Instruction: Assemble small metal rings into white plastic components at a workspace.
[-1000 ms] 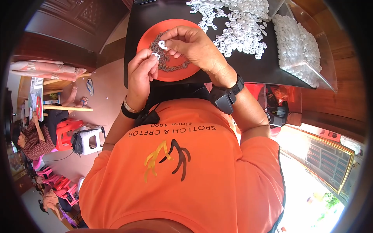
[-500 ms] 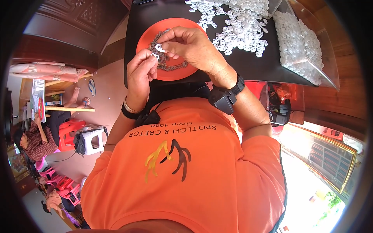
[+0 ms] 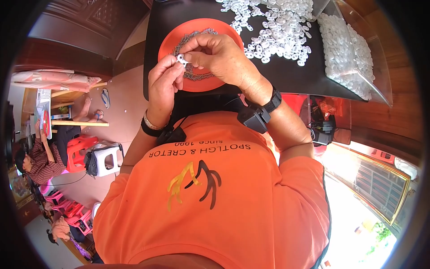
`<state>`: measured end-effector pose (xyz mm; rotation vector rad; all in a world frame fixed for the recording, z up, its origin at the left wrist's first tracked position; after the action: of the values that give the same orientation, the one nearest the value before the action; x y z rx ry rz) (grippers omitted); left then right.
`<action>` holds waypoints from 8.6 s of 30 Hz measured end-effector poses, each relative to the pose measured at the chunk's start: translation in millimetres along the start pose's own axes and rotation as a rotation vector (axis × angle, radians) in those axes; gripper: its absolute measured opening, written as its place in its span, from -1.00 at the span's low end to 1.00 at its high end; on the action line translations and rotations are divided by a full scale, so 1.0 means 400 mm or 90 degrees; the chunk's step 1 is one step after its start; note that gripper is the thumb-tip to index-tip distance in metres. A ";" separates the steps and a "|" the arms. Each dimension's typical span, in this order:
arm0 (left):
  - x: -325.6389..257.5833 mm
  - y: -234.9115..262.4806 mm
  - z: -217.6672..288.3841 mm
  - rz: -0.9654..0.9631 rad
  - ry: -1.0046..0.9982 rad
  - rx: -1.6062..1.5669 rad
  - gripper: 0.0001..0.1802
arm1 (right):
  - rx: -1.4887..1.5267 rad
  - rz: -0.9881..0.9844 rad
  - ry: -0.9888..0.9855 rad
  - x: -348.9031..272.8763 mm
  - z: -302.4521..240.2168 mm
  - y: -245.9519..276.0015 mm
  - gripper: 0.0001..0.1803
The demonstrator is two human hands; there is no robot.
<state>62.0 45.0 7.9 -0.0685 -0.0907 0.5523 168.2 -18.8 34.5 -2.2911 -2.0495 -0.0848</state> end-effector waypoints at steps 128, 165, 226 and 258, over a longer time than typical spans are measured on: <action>-0.005 -0.068 0.006 -0.191 -0.017 0.158 -0.78 | -0.165 0.042 -0.001 -0.083 -0.007 0.006 -0.93; -0.023 -0.010 -0.018 -0.097 0.060 0.056 -0.73 | -0.764 0.015 0.105 -0.033 -0.071 0.134 -0.83; -0.015 -0.015 0.033 -0.080 -0.116 0.205 -0.85 | -0.139 0.079 -0.052 0.009 0.044 0.116 -0.79; 0.056 -0.020 0.010 -0.103 -0.028 0.137 -0.76 | -0.073 0.135 0.021 -0.035 0.032 0.067 -0.71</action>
<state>84.7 50.4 14.1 0.1600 -0.0788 0.3989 193.2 -34.3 20.2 -2.5410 -1.8194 -0.2321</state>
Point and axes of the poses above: each hand's wrist, its own x-axis towards the middle knuckle, its own y-axis out of the back of the hand, z = x × y, the point moved 8 cm from there along x, towards the middle knuckle, and after that the axes turned 8 degrees about -z, right-handed, at the moved point
